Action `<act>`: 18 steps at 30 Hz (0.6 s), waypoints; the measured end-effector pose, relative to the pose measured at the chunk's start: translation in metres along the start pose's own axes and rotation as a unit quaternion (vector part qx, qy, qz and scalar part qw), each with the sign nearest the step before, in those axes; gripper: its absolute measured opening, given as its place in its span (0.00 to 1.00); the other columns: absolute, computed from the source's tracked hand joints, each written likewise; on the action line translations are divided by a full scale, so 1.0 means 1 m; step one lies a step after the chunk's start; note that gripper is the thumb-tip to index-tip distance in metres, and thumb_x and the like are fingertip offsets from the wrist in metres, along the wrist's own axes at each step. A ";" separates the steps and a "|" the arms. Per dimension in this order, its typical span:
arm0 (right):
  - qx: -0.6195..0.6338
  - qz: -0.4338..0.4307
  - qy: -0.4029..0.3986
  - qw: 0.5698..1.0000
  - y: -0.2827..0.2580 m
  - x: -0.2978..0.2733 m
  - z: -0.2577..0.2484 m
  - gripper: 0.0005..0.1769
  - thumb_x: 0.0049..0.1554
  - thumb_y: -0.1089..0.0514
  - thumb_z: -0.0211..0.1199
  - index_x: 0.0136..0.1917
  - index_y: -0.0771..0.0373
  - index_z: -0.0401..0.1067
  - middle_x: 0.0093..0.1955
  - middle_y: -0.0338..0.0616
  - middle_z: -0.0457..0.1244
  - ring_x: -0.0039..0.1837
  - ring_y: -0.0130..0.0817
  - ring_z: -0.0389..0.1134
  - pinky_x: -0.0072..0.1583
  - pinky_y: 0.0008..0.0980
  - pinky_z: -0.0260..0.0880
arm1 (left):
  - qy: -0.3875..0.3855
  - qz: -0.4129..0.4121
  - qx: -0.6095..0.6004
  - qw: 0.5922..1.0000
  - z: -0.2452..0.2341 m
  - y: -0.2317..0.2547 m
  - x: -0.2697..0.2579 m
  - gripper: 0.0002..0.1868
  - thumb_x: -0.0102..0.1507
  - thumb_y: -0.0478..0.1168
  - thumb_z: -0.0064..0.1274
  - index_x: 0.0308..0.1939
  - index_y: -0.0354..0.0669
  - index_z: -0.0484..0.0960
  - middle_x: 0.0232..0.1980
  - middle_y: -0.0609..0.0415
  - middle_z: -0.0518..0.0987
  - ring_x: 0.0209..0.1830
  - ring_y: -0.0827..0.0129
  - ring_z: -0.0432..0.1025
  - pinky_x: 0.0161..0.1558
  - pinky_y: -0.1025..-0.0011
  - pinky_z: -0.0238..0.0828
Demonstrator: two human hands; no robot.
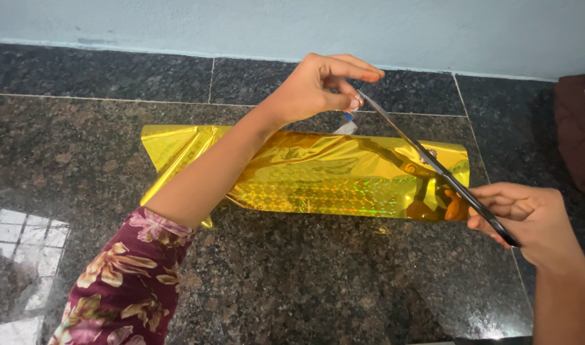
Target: The person wraps a rectangular object in gold foil paper on a tiled floor. They cut and apply clear tape, fold the paper edges, and smooth the surface to secure the wrap.
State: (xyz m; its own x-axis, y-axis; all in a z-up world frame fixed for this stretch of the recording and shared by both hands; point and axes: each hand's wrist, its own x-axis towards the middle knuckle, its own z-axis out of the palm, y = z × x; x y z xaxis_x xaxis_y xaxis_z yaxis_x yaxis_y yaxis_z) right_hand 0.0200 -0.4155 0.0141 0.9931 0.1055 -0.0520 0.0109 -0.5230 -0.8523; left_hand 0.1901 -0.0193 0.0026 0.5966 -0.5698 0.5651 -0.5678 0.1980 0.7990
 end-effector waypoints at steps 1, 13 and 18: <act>-0.004 0.006 0.001 1.000 0.000 0.000 0.001 0.24 0.46 0.75 0.67 0.58 0.77 0.76 0.34 0.55 0.70 0.27 0.25 0.64 0.27 0.19 0.57 | 0.000 -0.002 0.006 1.000 0.000 0.000 0.000 0.24 0.63 0.23 0.59 0.63 0.41 0.81 0.69 0.47 0.77 0.49 0.70 0.83 0.55 0.71 0.82; -0.055 0.019 0.051 0.997 0.112 -0.039 -0.072 0.23 0.58 0.66 0.66 0.65 0.75 0.73 0.30 0.50 0.63 0.24 0.28 0.60 0.24 0.27 0.59 | -0.005 -0.013 -0.002 1.000 0.000 -0.002 -0.001 0.27 0.64 0.21 0.55 0.67 0.39 0.77 0.73 0.48 0.72 0.47 0.68 0.84 0.51 0.71 0.83; -0.169 0.109 0.176 0.964 0.165 -0.074 -0.069 0.20 0.59 0.60 0.72 0.61 0.74 0.78 0.27 0.50 0.63 0.27 0.32 0.59 0.30 0.33 0.58 | 0.013 -0.034 0.019 0.999 0.002 0.003 -0.001 0.27 0.63 0.21 0.56 0.66 0.38 0.78 0.72 0.48 0.73 0.48 0.68 0.84 0.51 0.70 0.83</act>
State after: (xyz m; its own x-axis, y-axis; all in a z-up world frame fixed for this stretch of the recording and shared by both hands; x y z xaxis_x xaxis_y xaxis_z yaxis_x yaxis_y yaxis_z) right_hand -0.0430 -0.5681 -0.0864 0.9536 -0.3003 0.0202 -0.2239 -0.7527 -0.6192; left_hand 0.1868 -0.0200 0.0038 0.6494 -0.5597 0.5148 -0.5459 0.1281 0.8280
